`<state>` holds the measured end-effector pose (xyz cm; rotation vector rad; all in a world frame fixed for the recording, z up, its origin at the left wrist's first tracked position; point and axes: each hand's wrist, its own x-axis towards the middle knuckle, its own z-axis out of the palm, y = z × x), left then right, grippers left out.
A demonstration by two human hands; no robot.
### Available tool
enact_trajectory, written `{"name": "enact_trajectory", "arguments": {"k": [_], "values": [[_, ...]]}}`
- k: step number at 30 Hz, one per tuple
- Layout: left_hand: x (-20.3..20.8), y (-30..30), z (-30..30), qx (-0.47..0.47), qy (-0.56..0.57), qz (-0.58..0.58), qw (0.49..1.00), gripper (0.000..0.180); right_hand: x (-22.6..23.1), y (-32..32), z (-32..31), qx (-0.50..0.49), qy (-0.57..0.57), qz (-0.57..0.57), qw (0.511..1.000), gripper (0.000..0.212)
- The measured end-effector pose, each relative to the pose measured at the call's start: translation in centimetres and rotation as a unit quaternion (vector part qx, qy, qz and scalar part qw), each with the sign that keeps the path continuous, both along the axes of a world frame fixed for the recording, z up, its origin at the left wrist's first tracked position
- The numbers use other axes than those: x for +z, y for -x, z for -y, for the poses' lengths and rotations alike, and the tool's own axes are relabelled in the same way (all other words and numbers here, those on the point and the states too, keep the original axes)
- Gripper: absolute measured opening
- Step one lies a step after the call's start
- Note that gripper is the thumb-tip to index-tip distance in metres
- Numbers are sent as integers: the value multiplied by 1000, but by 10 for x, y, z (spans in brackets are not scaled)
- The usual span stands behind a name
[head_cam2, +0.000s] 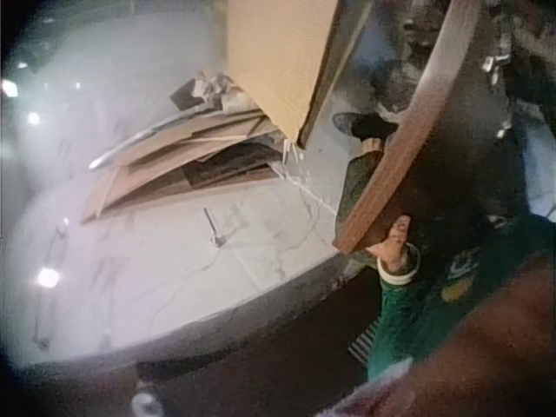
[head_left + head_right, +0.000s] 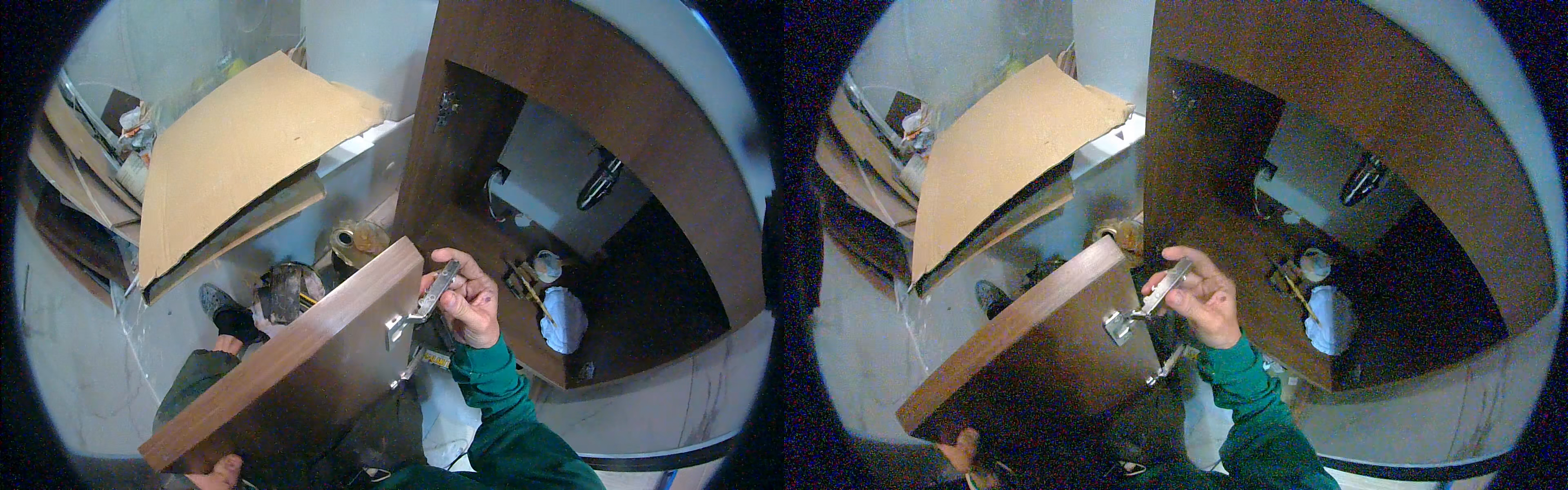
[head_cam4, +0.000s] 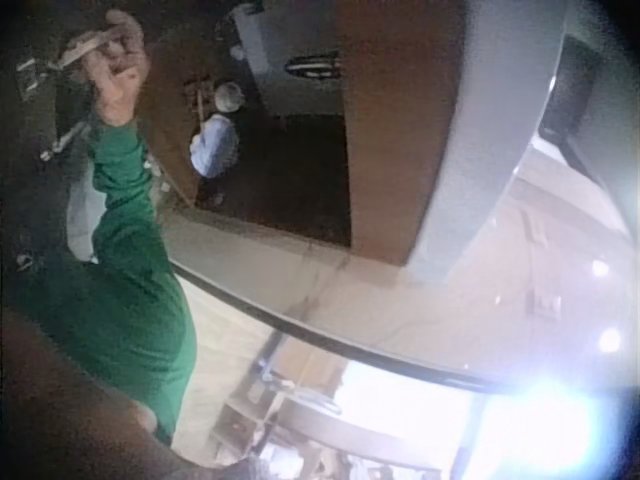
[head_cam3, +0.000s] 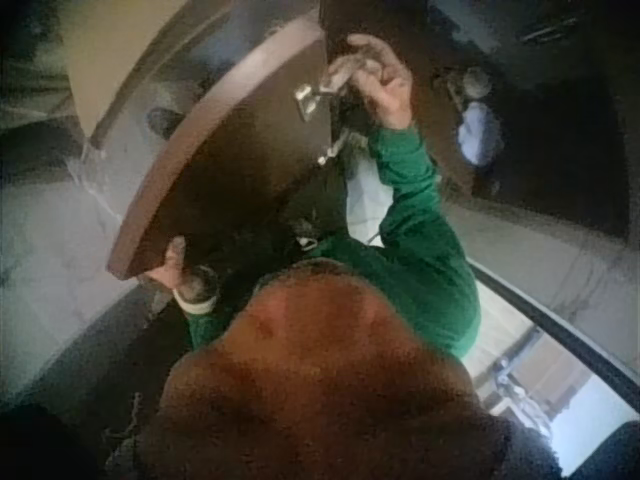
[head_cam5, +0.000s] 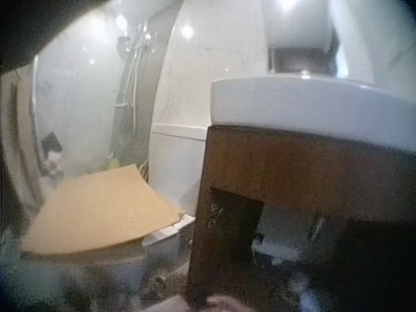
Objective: The person kneels in a bathroom and installs metal hinges onto a wooden cabinet door. They align the door with the cabinet frame, insert the hinge arms, and repeatedly adjust the screws to secure the door in place.
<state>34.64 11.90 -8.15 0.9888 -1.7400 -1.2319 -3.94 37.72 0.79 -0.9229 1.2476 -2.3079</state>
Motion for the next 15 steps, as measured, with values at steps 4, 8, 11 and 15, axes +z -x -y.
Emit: {"name": "enact_trajectory", "arguments": {"k": [4, 8, 11, 15], "values": [[-24, -3, -17, -65, -9, 66, 996, 72, -4, -4, -2, -1, 9, 0, 1000, 50], [-75, 13, -45, -159, -5, 4, 987, 84, -5, -7, -1, -15, 16, 2, 1000, 59], [-99, 13, -39, -31, -311, -69, 948, 94, 2, -7, 0, -26, 23, -11, 999, 67], [-87, 19, -35, -123, 6, -60, 991, 78, 27, 3, -1, -84, 24, -75, 993, 67]]}}
